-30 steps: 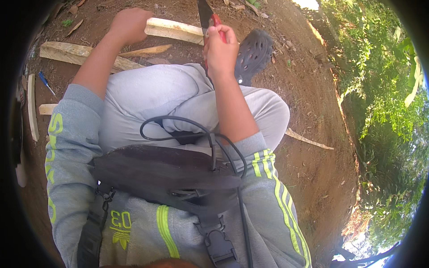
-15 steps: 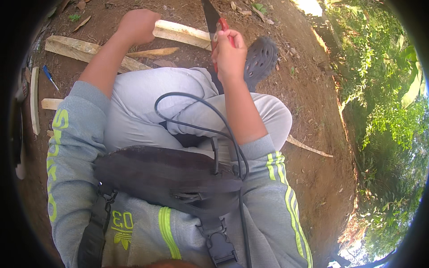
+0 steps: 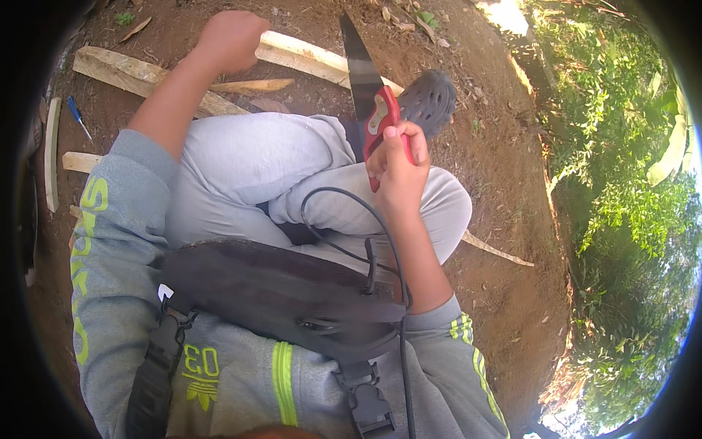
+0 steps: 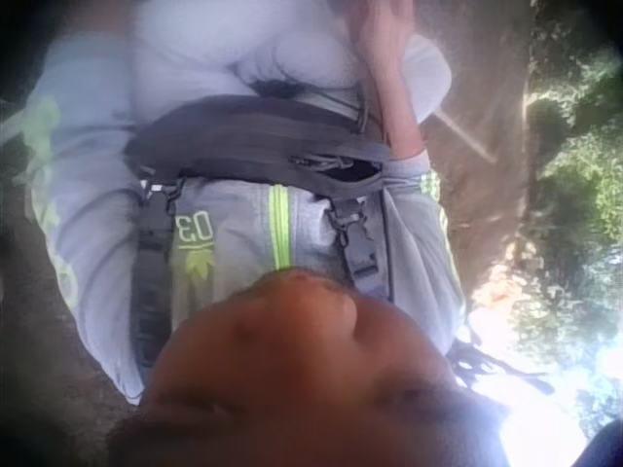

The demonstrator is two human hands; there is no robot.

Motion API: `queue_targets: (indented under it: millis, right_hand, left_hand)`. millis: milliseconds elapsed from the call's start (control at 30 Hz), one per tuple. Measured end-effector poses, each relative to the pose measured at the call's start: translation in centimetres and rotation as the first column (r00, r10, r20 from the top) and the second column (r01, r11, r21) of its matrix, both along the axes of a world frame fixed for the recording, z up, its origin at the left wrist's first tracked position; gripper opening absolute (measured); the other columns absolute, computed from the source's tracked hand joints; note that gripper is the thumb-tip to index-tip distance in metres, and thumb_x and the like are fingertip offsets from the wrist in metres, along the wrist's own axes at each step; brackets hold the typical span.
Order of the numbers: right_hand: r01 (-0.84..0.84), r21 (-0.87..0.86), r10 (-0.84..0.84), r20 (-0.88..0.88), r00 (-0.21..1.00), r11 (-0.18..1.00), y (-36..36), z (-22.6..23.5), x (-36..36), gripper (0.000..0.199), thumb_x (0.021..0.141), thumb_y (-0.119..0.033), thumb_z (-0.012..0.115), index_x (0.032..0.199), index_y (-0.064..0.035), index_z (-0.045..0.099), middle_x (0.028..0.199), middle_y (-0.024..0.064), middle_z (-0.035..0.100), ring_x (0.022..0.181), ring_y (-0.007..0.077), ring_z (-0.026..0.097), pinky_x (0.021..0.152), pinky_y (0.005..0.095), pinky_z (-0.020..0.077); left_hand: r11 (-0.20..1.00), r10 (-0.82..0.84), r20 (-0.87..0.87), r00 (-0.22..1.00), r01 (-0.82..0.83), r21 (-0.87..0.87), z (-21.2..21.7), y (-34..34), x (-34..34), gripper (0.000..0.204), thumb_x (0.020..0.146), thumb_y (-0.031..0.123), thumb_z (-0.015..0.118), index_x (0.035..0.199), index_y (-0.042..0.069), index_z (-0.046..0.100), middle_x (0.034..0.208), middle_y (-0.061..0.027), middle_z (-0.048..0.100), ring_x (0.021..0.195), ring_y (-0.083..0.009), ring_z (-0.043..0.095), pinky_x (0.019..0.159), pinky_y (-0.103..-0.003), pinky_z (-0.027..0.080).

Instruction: The person saws a piece of wood with a saw, marks it using a marker, and handles wooden slats on the ground.

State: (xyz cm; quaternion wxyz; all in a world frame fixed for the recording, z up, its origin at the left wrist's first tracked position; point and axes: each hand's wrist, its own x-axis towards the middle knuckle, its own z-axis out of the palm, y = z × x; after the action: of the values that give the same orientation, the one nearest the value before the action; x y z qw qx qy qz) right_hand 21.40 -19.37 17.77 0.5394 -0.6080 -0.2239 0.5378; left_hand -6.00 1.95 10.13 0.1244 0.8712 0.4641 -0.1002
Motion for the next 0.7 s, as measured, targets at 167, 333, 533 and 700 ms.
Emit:
queue_targets:
  millis: [167,333,533,700]
  right_hand:
    - [0.028,0.05,-0.027,-0.021,0.999,0.998,8.7,-5.4,-2.4,0.014,0.107,-0.016,0.067,0.102,-0.0077,0.057,0.066,-0.0025,0.056,0.045,0.0049,0.044,0.041,0.0254,0.0338]
    - [-0.022,-0.019,0.023,0.038,0.999,1.0,2.1,-1.3,-1.8,0.014,0.108,-0.016,0.066,0.103,-0.0078,0.056,0.062,-0.0025,0.052,0.044,0.0051,0.042,0.039,0.0254,0.0332]
    - [0.032,0.043,-0.032,0.013,0.999,0.999,5.2,-4.7,-0.8,0.015,0.109,-0.018,0.064,0.106,-0.0054,0.057,0.063,-0.0019,0.052,0.044,0.0066,0.04,0.04,0.0267,0.0335]
    - [-0.021,-0.017,0.021,0.027,0.999,1.0,8.0,-4.7,-1.4,0.014,0.108,-0.018,0.065,0.105,-0.0066,0.058,0.068,0.0,0.057,0.045,0.0068,0.044,0.04,0.0267,0.0346]
  left_hand:
    - [0.999,0.023,0.087,0.996,-0.026,0.029,0.3,-1.3,0.4,0.027,0.079,0.008,0.074,0.107,0.009,0.074,0.105,-0.0149,0.077,0.106,-0.0356,0.073,0.091,-0.05,0.059]
    - [1.0,0.025,0.024,0.999,-0.025,-0.008,-0.4,-0.1,-0.4,0.026,0.08,0.007,0.074,0.106,0.01,0.075,0.106,-0.0145,0.076,0.108,-0.0354,0.072,0.093,-0.05,0.059]
    - [0.998,0.022,0.061,0.998,-0.026,0.057,-0.4,-0.6,0.1,0.026,0.08,0.008,0.075,0.106,0.01,0.074,0.103,-0.0138,0.076,0.106,-0.0345,0.073,0.092,-0.049,0.059]
    - [1.0,0.021,-0.005,1.0,-0.021,-0.009,-0.3,0.2,-0.4,0.024,0.08,0.009,0.076,0.104,0.009,0.075,0.103,-0.0133,0.077,0.104,-0.0341,0.074,0.089,-0.049,0.061]
